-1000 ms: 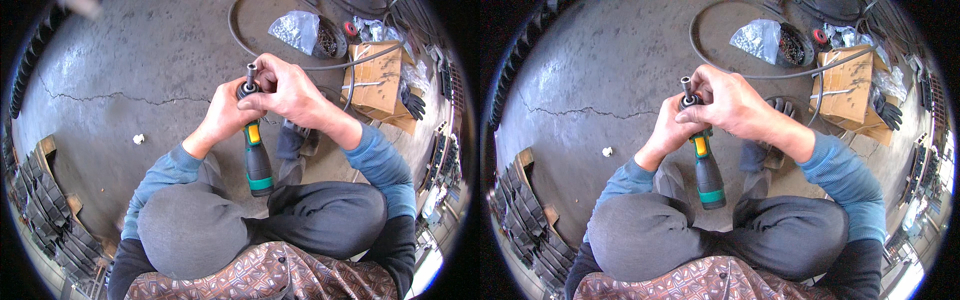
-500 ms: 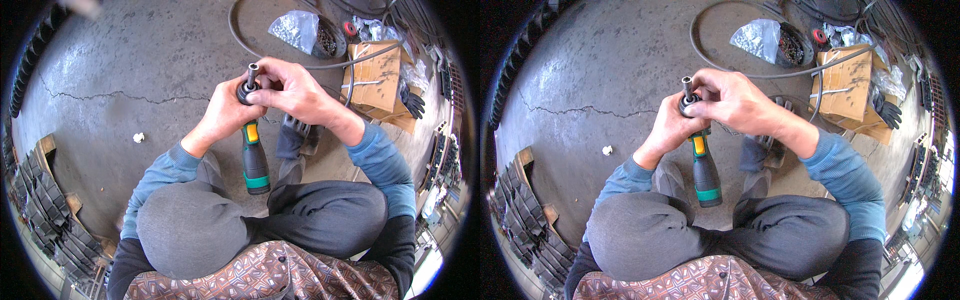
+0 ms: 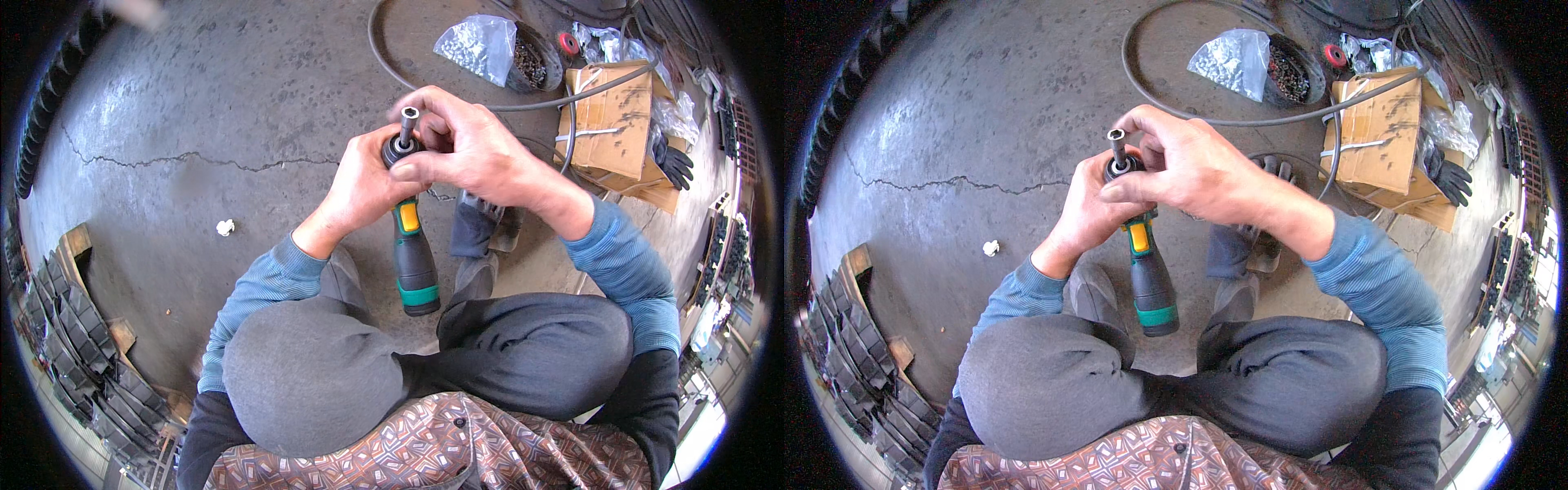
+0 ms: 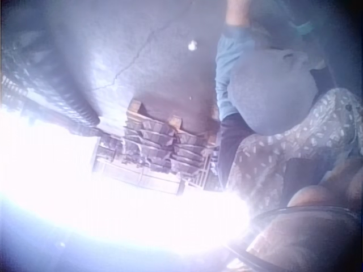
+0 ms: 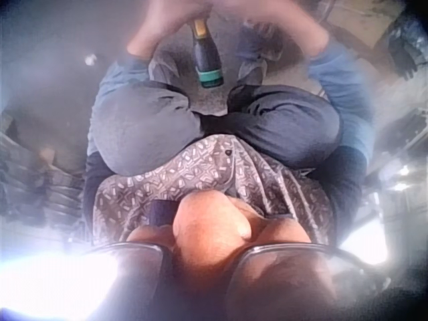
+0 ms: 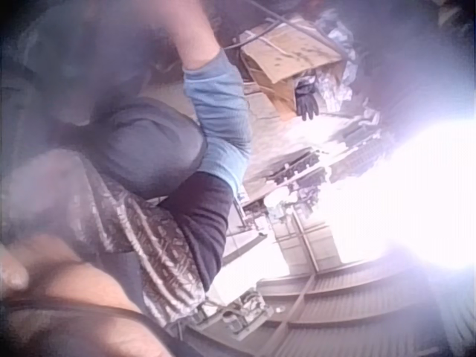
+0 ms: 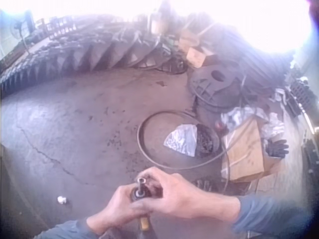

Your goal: The person sits on the floor and inserts a metal bit into the chuck of a cordless drill, then tightens the chuck by hand. The person then stands and holds the drill while looking at rows of snow tracks on the floor.

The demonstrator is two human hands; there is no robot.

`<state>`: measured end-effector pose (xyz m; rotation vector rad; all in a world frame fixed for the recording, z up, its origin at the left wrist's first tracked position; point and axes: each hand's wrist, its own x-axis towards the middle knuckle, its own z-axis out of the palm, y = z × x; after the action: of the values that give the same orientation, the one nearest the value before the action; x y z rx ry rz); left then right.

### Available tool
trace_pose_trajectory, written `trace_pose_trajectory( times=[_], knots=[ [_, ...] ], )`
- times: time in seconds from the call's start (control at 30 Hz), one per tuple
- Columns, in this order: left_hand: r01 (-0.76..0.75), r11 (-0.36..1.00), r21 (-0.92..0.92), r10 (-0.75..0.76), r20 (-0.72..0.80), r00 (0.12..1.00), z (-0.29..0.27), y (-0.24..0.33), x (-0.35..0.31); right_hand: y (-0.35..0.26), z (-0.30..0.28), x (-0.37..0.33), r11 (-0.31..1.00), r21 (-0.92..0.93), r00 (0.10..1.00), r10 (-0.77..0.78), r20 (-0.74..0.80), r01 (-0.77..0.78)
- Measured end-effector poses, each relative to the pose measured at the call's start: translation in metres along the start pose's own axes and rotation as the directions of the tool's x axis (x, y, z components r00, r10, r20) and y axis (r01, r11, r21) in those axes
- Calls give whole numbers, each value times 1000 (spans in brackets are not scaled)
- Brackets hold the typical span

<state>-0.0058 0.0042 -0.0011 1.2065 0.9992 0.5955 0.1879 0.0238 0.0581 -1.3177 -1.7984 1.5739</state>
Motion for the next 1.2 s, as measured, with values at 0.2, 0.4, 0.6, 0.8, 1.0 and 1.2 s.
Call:
trace_pose_trajectory(
  times=[0.2,0.4,0.6,0.8,1.0,1.2],
  knots=[
    [-10,1000,21,10,-12,1000,2,-4,1,4,7,-1,1000,-8,999,-9,-46,9],
    [3,1000,-14,-3,10,1000,0,-3,2,19,-3,3,981,156,990,-125,61,114],
    [-44,998,53,47,-46,998,1,-5,0,8,11,1,999,17,997,-33,-71,34],
    [5,1000,21,-6,5,1000,1,1,1,21,-7,3,991,57,990,-122,75,118],
    [-127,989,72,129,-36,991,0,-8,0,6,2,1,999,-31,999,-38,7,38],
    [-15,996,87,16,-13,1000,1,-4,1,14,3,0,995,89,999,-32,-28,34]
  ],
)
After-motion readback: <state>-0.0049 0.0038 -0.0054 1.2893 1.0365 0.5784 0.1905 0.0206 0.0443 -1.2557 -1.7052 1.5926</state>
